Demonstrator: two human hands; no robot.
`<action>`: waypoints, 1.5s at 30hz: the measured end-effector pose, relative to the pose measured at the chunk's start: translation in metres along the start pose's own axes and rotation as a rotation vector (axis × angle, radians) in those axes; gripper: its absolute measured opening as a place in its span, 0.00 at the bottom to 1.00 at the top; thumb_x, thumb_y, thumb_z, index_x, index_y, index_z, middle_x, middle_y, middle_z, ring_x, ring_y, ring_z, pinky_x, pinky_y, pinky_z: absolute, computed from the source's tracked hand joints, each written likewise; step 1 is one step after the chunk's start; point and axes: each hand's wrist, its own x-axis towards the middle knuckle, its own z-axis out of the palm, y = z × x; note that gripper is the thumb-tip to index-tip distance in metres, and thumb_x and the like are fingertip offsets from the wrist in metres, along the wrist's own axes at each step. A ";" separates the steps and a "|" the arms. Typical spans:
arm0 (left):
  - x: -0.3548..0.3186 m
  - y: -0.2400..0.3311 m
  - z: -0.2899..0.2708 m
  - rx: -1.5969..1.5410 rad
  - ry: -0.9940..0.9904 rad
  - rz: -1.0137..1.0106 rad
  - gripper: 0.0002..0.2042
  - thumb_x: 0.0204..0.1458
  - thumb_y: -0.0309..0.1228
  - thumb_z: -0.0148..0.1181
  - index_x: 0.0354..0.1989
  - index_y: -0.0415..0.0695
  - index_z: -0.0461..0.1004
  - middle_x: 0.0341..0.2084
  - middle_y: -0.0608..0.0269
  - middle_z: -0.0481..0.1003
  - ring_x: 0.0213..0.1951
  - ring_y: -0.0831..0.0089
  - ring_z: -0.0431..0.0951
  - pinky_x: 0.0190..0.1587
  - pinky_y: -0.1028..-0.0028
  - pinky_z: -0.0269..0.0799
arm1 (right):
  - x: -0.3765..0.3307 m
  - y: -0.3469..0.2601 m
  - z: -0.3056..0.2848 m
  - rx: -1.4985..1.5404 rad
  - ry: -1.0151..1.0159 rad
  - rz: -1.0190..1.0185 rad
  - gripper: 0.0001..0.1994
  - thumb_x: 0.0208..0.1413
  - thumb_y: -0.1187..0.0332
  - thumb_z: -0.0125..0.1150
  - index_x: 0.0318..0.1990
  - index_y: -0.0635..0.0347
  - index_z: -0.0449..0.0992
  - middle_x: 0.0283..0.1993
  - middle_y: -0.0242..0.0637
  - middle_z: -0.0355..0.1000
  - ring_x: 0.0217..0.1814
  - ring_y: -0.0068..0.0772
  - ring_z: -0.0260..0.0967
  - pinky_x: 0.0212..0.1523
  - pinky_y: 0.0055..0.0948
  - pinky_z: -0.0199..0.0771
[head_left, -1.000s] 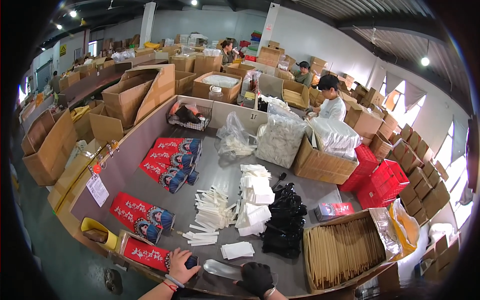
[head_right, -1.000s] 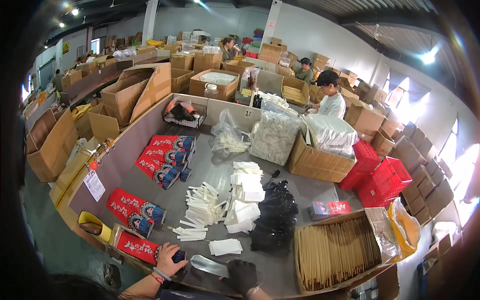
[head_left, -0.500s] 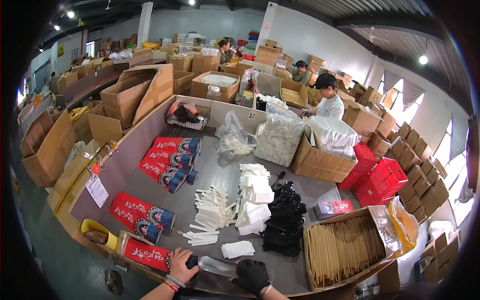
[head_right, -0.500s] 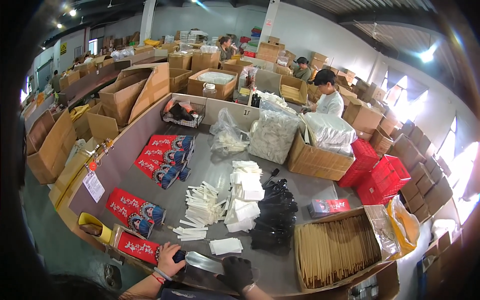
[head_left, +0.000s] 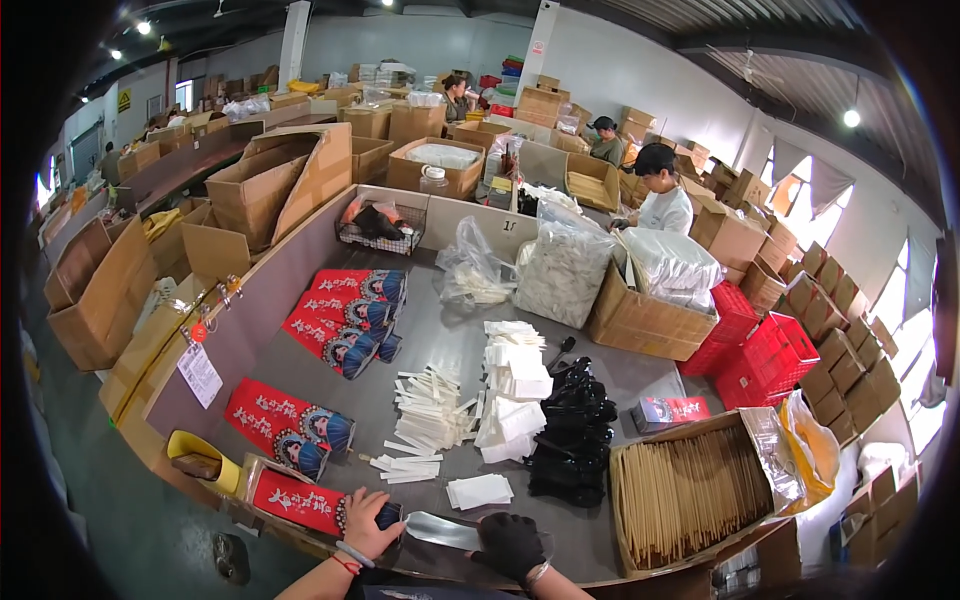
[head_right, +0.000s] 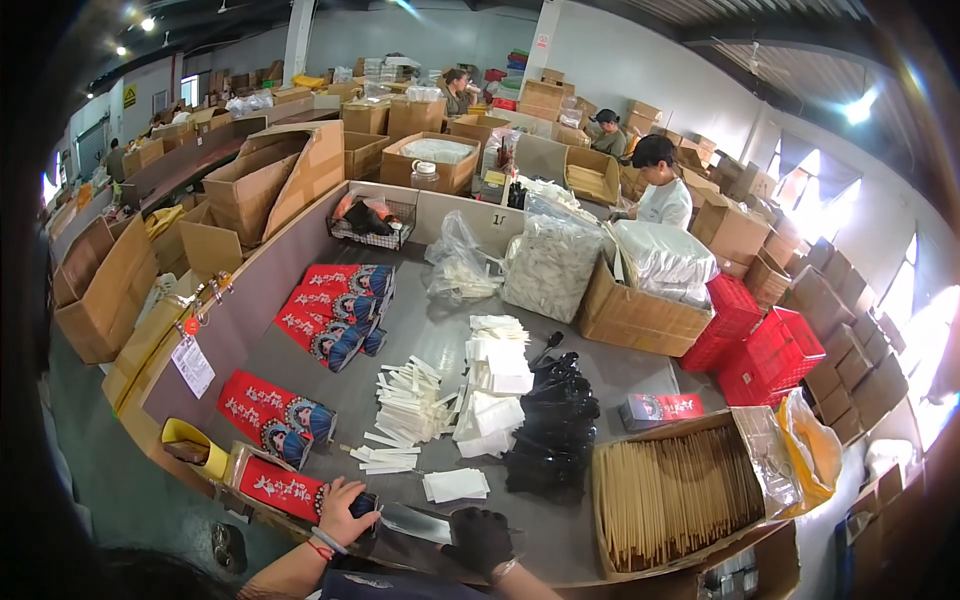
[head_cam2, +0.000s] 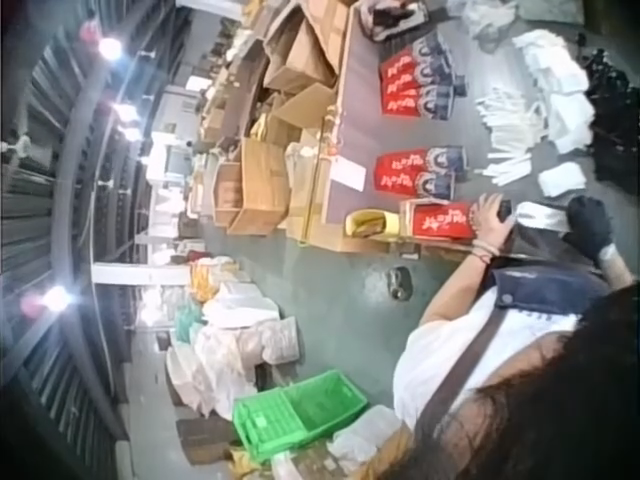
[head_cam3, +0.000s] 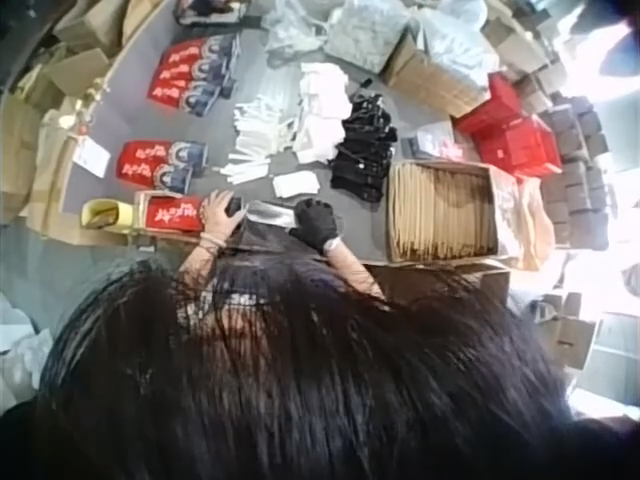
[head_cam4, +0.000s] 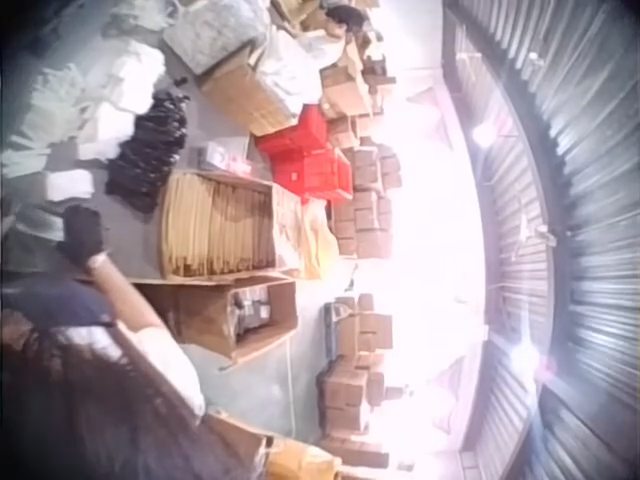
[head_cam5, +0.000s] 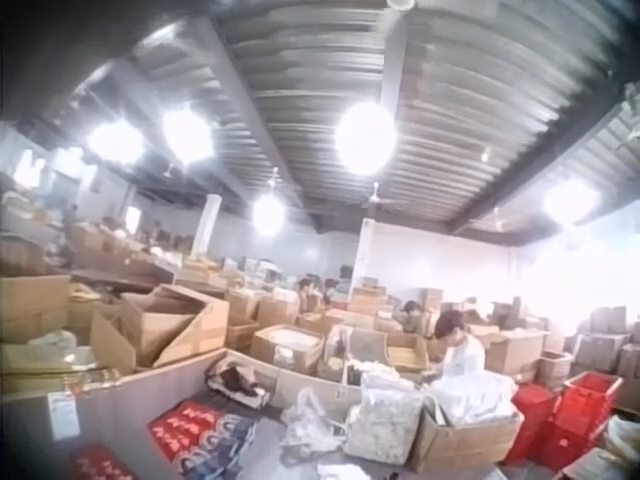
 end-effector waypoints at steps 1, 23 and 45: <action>-0.001 -0.001 0.001 -0.005 0.002 0.000 0.29 0.37 0.45 0.69 0.47 0.40 0.75 0.50 0.54 0.72 0.59 0.49 0.61 0.63 0.47 0.47 | -0.001 0.000 0.005 0.015 0.072 -0.044 0.27 0.40 0.44 0.66 0.42 0.54 0.73 0.40 0.40 0.73 0.44 0.46 0.72 0.43 0.46 0.69; 0.096 -0.006 -0.002 0.181 -0.095 0.257 0.14 0.45 0.34 0.62 0.39 0.43 0.77 0.35 0.56 0.76 0.40 0.55 0.74 0.44 0.60 0.70 | -0.036 0.087 0.020 0.427 0.603 0.301 0.20 0.45 0.59 0.67 0.45 0.56 0.74 0.47 0.41 0.71 0.51 0.46 0.67 0.52 0.42 0.66; 0.169 0.006 0.028 0.444 -0.566 0.045 0.08 0.43 0.36 0.63 0.31 0.51 0.81 0.32 0.59 0.80 0.39 0.60 0.79 0.42 0.62 0.74 | -0.143 0.272 -0.010 -0.074 0.487 1.164 0.14 0.56 0.67 0.55 0.47 0.64 0.73 0.48 0.49 0.69 0.51 0.50 0.68 0.51 0.45 0.69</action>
